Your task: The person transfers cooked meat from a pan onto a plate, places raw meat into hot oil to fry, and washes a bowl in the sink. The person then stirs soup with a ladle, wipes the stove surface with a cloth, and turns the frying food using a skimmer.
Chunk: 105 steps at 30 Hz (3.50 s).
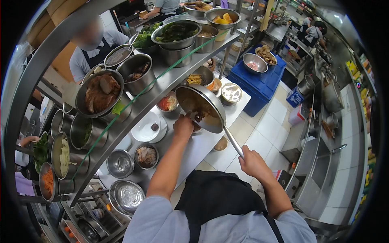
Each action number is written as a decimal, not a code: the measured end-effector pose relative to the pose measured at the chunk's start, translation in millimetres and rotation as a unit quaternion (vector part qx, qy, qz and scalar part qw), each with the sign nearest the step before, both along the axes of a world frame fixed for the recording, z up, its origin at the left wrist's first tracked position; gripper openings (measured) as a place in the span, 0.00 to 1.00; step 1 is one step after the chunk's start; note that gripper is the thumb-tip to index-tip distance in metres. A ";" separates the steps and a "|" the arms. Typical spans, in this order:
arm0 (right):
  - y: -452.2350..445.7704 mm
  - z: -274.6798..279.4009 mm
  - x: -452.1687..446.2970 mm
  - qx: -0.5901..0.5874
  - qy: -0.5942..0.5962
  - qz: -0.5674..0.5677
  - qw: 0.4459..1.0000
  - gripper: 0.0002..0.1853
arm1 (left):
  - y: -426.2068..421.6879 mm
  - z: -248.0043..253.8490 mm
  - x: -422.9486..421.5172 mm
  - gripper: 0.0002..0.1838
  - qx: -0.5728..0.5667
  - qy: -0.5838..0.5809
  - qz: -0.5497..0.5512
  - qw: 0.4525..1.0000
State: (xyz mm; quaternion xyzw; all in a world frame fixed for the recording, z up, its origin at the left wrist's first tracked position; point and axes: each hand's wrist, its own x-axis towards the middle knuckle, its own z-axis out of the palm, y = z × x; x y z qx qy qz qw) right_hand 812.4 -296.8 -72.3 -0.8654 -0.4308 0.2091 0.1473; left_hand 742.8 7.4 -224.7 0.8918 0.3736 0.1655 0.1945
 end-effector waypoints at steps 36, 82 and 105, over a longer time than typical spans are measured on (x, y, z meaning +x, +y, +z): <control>9.8 -1.6 -1.9 -0.002 -0.053 0.005 0.999 0.12 | -8.2 9.3 13.2 0.16 -0.014 0.059 -0.007 0.998; -227.0 -66.4 172.3 0.166 0.208 -0.076 0.961 0.11 | -88.2 33.7 7.0 0.20 0.027 0.227 0.195 0.954; -707.1 -281.5 364.5 0.550 0.480 -0.640 0.239 0.14 | -560.2 -35.1 585.9 0.14 -0.173 -0.043 -0.545 0.820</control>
